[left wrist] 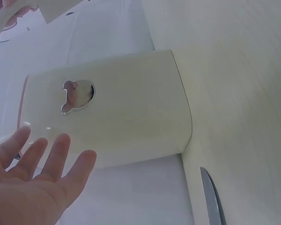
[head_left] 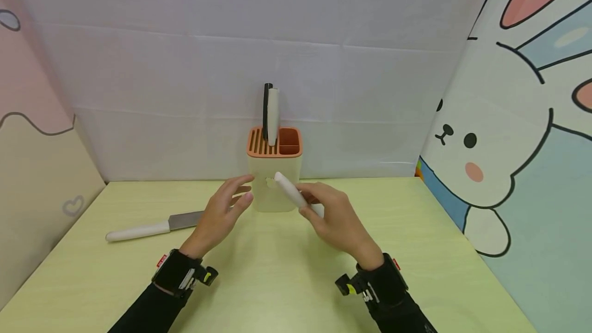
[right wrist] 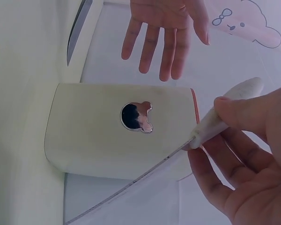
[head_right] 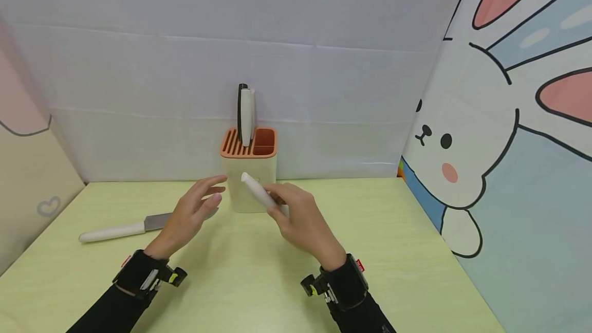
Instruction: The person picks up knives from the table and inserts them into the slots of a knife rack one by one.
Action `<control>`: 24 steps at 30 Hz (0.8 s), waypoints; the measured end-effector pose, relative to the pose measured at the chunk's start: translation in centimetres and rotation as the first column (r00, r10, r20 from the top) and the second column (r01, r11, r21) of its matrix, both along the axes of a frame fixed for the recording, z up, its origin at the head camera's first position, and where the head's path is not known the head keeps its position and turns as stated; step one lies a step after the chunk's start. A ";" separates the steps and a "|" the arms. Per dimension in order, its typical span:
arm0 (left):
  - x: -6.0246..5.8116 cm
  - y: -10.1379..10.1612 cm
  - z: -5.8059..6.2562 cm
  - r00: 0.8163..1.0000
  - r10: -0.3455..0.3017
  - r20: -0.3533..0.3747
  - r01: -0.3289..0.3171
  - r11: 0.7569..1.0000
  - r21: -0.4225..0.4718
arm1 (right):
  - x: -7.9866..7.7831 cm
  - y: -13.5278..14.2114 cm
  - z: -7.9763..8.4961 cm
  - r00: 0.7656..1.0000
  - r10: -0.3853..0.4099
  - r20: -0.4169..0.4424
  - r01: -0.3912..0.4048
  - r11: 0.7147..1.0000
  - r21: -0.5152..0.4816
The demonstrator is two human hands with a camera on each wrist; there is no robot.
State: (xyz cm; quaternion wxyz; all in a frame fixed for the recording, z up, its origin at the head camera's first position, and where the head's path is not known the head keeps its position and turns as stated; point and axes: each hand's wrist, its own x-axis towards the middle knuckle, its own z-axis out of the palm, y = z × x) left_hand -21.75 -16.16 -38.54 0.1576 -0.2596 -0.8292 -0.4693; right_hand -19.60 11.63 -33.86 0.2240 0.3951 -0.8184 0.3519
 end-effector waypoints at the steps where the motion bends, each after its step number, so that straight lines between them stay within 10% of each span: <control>1: 0.0 0.1 0.1 1.000 -0.002 0.001 0.002 1.000 0.004 | 0.0 0.0 0.1 1.000 -0.004 0.001 0.004 1.000 -0.016; 24: 3.2 3.0 2.7 0.991 -0.132 0.011 0.130 0.987 0.090 | 3.5 -1.5 4.1 0.992 0.042 0.118 0.000 0.940 -0.340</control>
